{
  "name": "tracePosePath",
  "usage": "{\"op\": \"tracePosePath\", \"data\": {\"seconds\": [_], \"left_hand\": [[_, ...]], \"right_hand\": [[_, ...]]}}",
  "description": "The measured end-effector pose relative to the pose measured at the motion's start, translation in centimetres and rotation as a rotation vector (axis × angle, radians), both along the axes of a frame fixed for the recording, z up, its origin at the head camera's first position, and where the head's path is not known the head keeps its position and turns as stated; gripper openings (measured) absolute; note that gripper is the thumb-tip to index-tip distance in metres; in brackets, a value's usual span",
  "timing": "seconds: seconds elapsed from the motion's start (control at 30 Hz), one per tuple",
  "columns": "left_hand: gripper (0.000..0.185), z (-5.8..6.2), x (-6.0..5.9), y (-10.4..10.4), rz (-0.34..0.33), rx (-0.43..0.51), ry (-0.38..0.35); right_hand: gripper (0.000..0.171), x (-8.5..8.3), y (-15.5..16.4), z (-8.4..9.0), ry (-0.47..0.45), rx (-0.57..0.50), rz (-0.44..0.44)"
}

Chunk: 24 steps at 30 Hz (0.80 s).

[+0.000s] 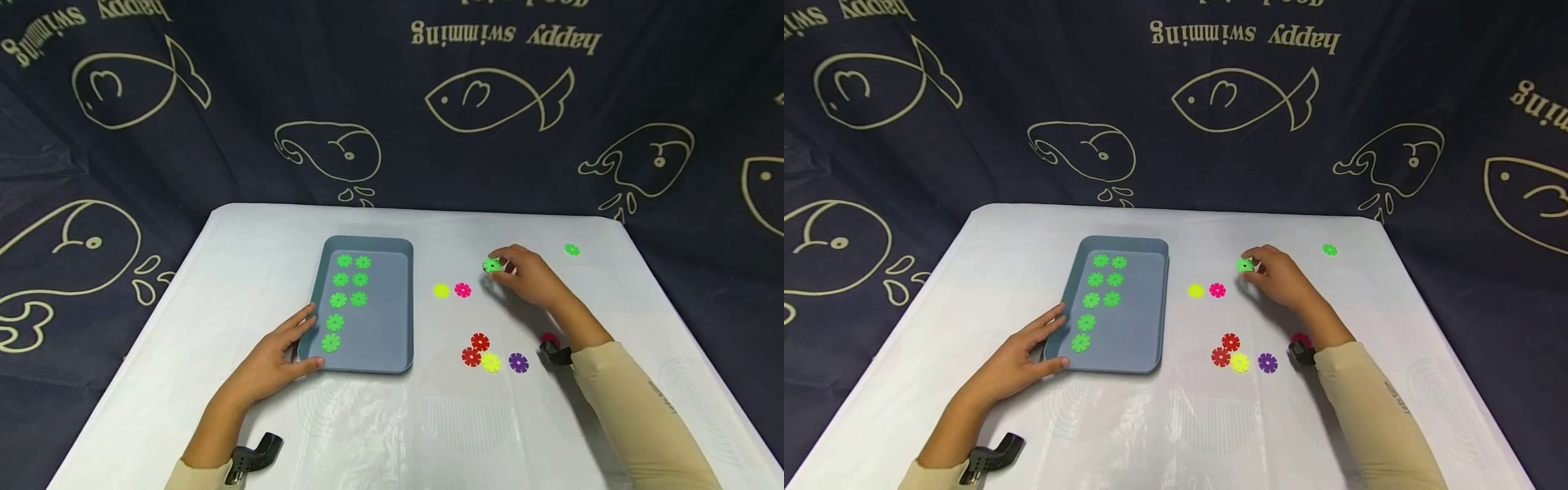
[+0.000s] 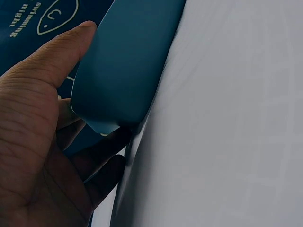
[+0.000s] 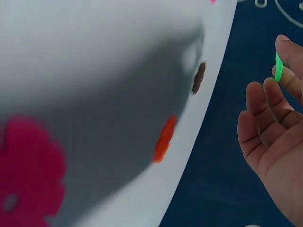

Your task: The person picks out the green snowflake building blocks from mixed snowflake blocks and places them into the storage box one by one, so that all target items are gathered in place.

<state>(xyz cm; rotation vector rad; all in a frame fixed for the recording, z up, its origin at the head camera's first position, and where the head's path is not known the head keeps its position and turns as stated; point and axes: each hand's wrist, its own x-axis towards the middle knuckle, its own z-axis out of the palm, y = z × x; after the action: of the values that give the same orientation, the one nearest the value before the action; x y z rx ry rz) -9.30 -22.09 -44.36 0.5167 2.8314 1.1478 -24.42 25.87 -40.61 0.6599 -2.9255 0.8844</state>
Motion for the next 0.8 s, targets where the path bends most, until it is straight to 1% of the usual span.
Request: {"op": "tracePosePath", "data": {"seconds": [0.2, 0.3, 0.57, 0.8], "left_hand": [[0.087, 0.1, 0.0, 0.0, -0.002, 0.006, -0.001], [0.087, 0.1, 0.0, 0.0, -0.003, 0.004, -0.001], [0.086, 0.1, 0.0, 0.0, -0.001, 0.002, 0.000], [0.086, 0.1, 0.1, 0.0, 0.001, 0.001, -0.002]], "right_hand": [[0.034, 0.6, -1.8, 0.7, 0.057, -0.014, 0.104], [0.033, 1.0, -2.7, 1.1, 0.070, -0.016, 0.139], [0.037, 2.0, -5.0, 1.7, 0.050, 0.013, 0.220], [0.037, 2.5, -7.1, 2.3, 0.029, -0.004, 0.286]]}}
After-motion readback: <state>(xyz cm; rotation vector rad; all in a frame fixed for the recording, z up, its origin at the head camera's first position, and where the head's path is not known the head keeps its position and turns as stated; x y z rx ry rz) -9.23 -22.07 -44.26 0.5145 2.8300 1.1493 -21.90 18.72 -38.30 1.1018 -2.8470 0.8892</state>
